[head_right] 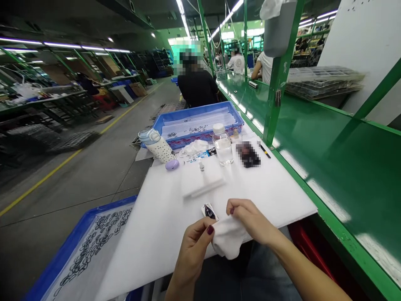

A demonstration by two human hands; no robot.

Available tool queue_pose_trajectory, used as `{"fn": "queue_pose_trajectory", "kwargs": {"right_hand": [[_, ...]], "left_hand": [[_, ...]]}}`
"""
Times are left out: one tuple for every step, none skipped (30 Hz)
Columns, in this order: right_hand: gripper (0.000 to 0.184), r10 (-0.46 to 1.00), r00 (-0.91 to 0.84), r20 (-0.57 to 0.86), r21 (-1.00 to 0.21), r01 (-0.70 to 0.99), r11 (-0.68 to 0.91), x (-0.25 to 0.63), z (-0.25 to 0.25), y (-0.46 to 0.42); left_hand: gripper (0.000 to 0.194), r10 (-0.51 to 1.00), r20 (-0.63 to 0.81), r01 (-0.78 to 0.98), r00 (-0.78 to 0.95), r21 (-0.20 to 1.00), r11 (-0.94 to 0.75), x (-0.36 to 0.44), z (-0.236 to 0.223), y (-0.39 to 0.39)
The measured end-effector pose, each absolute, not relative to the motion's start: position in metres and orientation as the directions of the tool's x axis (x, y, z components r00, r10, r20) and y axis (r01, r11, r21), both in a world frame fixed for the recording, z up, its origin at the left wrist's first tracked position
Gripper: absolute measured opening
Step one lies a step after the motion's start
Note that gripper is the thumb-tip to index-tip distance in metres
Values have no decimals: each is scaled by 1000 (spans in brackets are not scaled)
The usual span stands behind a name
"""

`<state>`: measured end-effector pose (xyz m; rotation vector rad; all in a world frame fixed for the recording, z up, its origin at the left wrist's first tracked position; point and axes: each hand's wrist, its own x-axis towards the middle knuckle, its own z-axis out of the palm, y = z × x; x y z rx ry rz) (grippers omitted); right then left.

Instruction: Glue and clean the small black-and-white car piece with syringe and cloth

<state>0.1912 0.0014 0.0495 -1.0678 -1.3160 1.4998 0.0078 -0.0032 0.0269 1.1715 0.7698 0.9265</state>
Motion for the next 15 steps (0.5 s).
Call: {"fn": "queue_pose_trajectory", "kwargs": {"right_hand": [[28,940,-329,-91,-989,-78,-123,193,44,-1],[36,918,-382,-105,-982,-103,-156,193,39,-3],[44,902,-419,-104,-975,-134,-175,193,34,-5],[48,896,-435,-94,-970,-164,-182,191,30,-7],[49,898,-432,-86,-965,-188,-183,189,26,-8],[49,902,-424,-87,-961,-203,-188,186,23,-9],[48,902,-420,-101,-956,-211,-205,183,20,-9],[47,900,-419,-118,-951,-212,-224,180,18,-9],[46,903,-410,-128,-950,-211,-231,178,17,-9],[46,911,-392,-125,-952,-212,-222,178,18,-7],[45,926,-360,-114,-955,-215,-202,179,20,-5],[43,949,-296,-104,-960,-221,-174,182,24,-2],[40,978,-187,-92,-964,-230,-135,187,29,2],[38,997,-34,-73,-967,-241,-79,194,37,8],[37,988,146,-44,-970,-244,-7,201,47,15]], "left_hand": [[44,899,-52,-209,435,965,157,8,27,-4],[45,897,-72,-211,436,961,180,8,27,-4],[46,896,-89,-206,435,959,195,8,28,-4],[47,895,-107,-194,433,958,209,8,28,-4],[46,893,-124,-178,433,959,219,8,29,-4],[46,891,-138,-159,433,961,226,7,30,-4],[46,889,-149,-136,433,964,228,6,30,-4],[46,890,-156,-112,428,968,223,4,29,-4],[47,891,-157,-86,425,973,212,1,28,-4],[46,897,-156,-57,415,979,196,-3,26,-3],[46,911,-148,-25,385,985,171,-9,24,-2],[44,933,-137,13,334,990,140,-17,21,0],[42,959,-117,55,259,993,106,-25,18,2],[39,983,-93,95,160,992,78,-35,15,5],[38,996,-68,128,49,990,62,-44,11,8]]}}
